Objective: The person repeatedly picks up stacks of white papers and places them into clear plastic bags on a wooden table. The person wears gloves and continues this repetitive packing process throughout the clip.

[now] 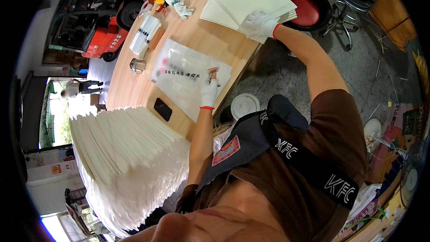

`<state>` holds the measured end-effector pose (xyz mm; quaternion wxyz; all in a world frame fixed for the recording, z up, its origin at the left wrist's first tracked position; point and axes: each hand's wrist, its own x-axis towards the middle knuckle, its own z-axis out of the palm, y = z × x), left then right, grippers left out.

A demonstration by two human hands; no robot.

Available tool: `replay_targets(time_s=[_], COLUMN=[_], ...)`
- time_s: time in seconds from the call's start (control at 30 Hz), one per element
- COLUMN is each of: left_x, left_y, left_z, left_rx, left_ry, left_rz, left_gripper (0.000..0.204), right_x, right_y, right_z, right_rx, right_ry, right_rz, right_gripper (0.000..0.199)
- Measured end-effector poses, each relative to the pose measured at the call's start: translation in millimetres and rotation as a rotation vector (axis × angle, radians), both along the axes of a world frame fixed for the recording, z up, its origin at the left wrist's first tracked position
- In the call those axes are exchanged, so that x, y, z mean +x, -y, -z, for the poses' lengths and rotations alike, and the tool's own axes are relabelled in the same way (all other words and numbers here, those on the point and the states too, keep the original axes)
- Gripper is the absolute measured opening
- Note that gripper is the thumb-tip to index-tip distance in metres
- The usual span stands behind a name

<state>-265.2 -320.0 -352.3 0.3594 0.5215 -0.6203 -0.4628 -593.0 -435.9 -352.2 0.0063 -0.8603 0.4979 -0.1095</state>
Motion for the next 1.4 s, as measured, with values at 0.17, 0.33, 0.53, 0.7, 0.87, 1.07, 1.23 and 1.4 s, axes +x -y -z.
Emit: replay_targets(time_s=[0.17, 0.33, 0.53, 0.7, 0.87, 1.07, 1.23, 1.4], left_x=[-30.0, -60.5, -16.9, -8.8, -96.3, 13.5, 89.3, 26.5], left_y=[19.1, 30.3, 25.5, -3.2, -57.3, -21.9, -15.4, -75.4], left_z=[-4.8, -4.1, 15.5, -40.5, -65.8, -32.8, -129.1, -151.6], left_rx=[0.286, 0.616, 0.545, 0.404, 0.07, 0.051, 0.088, 0.1], left_ry=[-0.166, -0.723, -0.227, 0.167, 0.995, -0.063, -0.677, -0.038], left_rz=[0.117, -0.008, -0.069, 0.126, 0.265, 0.144, -0.056, -0.013], left_gripper=[0.025, 0.034, 0.022, 0.04, 0.065, 0.066, 0.054, 0.05], right_x=[1.5, 56.3, 70.5, 41.5, 113.0, 79.7, 79.0, 126.4], right_y=[8.7, -78.6, -156.5, -143.9, -153.8, -165.9, -161.7, -139.1], right_z=[-13.4, -56.6, -62.7, 39.6, 6.4, -70.6, -92.8, -109.4], right_rx=[0.012, -0.19, 0.358, 1.075, 0.645, 0.502, 0.015, 0.127], right_ry=[-0.251, -0.11, 1.599, 1.977, 1.21, 0.628, 0.248, -0.108], right_rz=[0.037, -0.277, -0.087, 0.223, 0.439, 0.342, -0.26, -0.403], right_gripper=[0.025, 0.015, 0.025, 0.038, 0.05, 0.037, 0.019, 0.017])
